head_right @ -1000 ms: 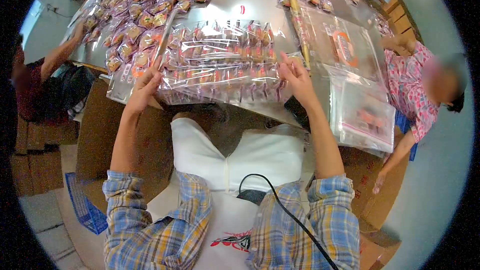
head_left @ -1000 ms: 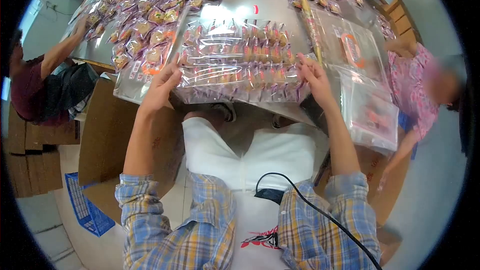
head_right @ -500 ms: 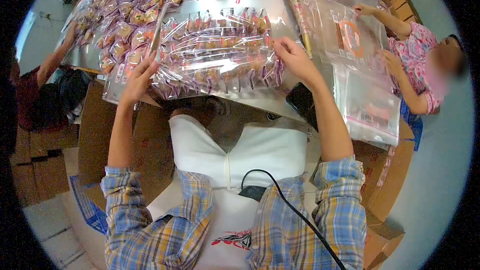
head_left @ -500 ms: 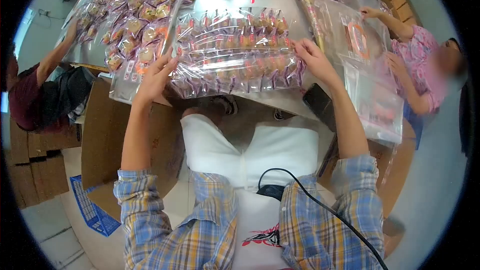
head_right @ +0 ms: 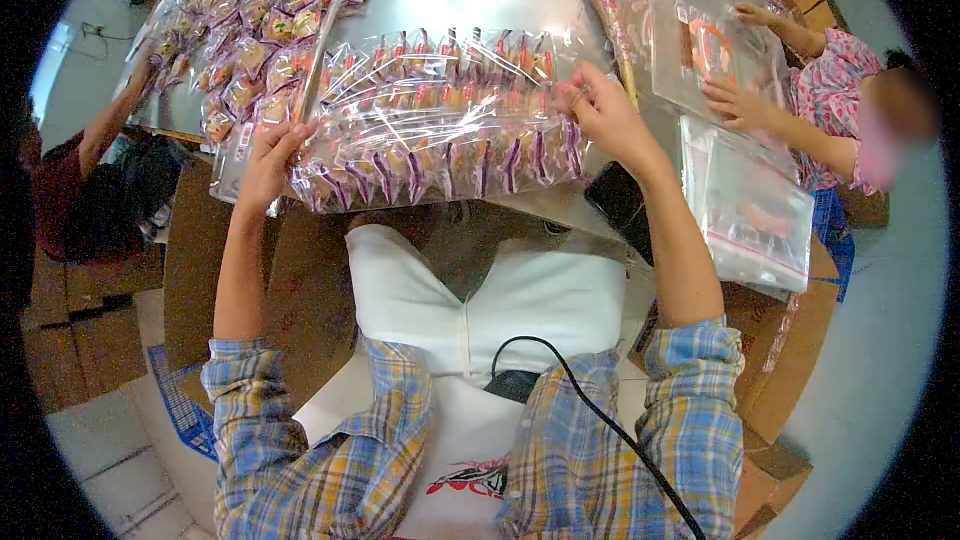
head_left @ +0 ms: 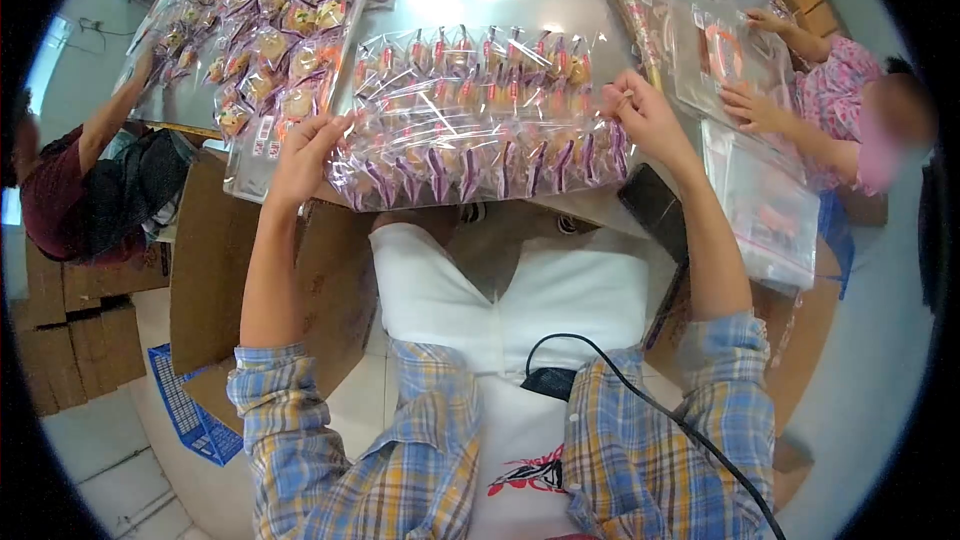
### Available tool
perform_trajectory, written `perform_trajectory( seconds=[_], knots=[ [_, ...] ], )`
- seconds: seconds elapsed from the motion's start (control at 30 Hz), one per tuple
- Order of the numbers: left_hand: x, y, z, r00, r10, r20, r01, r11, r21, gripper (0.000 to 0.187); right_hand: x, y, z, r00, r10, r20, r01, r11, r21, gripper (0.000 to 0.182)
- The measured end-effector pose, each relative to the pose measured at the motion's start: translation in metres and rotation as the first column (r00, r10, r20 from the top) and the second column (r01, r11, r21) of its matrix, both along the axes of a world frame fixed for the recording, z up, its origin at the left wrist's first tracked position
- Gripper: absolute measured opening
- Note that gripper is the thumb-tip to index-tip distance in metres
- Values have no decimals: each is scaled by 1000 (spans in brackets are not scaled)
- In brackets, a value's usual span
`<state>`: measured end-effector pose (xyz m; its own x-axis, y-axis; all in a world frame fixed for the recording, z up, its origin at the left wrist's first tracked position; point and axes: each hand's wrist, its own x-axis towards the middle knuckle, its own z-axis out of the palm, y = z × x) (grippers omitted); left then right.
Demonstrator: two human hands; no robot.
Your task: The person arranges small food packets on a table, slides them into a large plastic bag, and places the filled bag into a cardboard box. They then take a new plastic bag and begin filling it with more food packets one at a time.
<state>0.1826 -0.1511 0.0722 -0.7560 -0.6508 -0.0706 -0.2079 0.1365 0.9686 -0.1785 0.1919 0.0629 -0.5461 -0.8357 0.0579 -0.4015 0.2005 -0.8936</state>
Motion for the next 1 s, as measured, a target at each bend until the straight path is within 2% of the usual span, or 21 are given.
perform_trajectory(
  seconds=[0.1, 0.2, 0.3, 0.33, 0.4, 0.5, 0.6, 0.7, 0.8, 0.93, 1.0],
  knots=[
    [2, -10, -6, 997, -22, 77, 24, 999, -25, 33, 4, 1, 3, 998, -59, -36, 60, 997, 38, 30],
    [10, -10, -3, 997, -21, 81, 19, 999, 27, 30, 4, 1, -4, 983, -105, 149, 108, 994, -18, 26],
    [4, 0, -3, 996, 86, -27, -83, 993, 81, 26, 6, 0, -13, 973, -173, 155, 174, 985, 2, 26],
    [4, 3, -3, 991, 126, -51, -122, 989, 86, 25, 6, -1, -16, 977, -171, 127, 169, 985, 31, 27],
    [6, -6, -9, 998, 61, -9, -61, 998, -2, 27, 3, -4, -16, 982, -177, 60, 172, 982, 82, 28],
    [8, -5, -22, 999, 53, -3, -53, 994, -91, 28, 6, -4, -22, 980, -179, -83, 184, 982, 52, 29],
    [8, 6, -14, 993, 112, 26, -106, 980, -170, 25, 14, -4, -15, 965, -230, -125, 240, 968, 73, 32],
    [16, 0, -13, 982, 119, 144, -82, 967, -241, 23, 21, -4, -2, 960, -230, -160, 257, 950, 178, 33],
    [13, 7, -28, 978, 181, -108, -190, 979, -76, 22, 13, -5, -10, 950, -180, -256, 229, 957, 180, 32],
    [10, 1, -28, 984, 162, -70, -160, 986, 36, 21, 9, -5, -12, 967, -203, -151, 229, 955, 186, 33],
    [9, 2, -27, 980, 201, 0, -198, 968, 155, 23, 9, -6, -16, 973, -199, -121, 217, 963, 162, 35]
  ],
)
